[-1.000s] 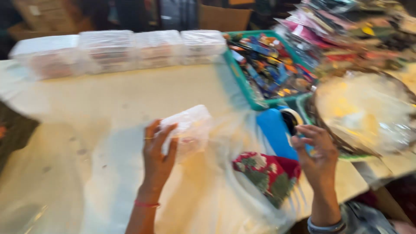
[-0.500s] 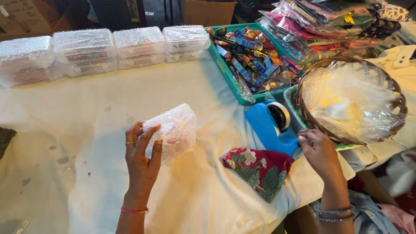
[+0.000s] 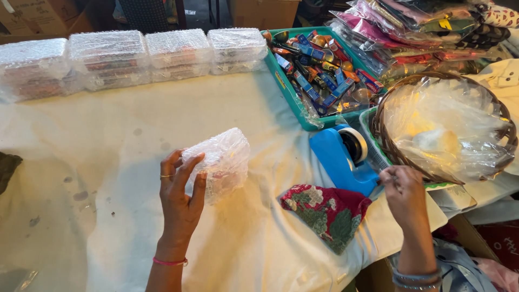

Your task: Wrapping a small clear plastic box containing items in bubble wrap.

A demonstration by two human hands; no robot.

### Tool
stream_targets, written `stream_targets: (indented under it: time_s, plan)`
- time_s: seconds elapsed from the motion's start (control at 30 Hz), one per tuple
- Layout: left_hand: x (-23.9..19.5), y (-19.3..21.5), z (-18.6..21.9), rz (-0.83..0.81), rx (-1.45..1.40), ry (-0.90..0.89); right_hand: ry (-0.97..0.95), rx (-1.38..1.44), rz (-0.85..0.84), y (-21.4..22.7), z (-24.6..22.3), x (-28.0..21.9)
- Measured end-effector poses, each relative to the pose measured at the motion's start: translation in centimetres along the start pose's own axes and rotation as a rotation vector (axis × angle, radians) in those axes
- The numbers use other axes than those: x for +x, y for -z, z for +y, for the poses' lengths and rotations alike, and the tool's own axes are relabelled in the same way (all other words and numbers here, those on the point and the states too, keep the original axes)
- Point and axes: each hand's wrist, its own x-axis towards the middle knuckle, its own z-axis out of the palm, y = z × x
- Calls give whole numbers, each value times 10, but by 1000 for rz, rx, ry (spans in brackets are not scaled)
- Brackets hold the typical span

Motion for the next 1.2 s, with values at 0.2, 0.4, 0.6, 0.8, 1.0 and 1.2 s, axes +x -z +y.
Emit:
stream_targets:
  time_s: [0.2, 0.4, 0.6, 0.8, 1.0, 1.2]
  plan:
    - [0, 1, 0, -14, 10, 9, -423, 92, -73, 28, -12, -25]
    - [-1, 0, -1, -7, 8, 7, -438, 341, -109, -9, 67, -61]
    - [-4, -3, -10, 18, 74, -24, -343, -196, -208, -19, 117, -67]
    - [-5, -9, -13, 68, 36, -12, -317, 194, -283, 3, 34, -39]
    - [-2, -6, -5, 65, -31, -23, -52, 547, -418, -35, -150, 2]
    - [-1, -4, -2, 68, -21, -30, 133, 471, -399, -55, -301, 34]
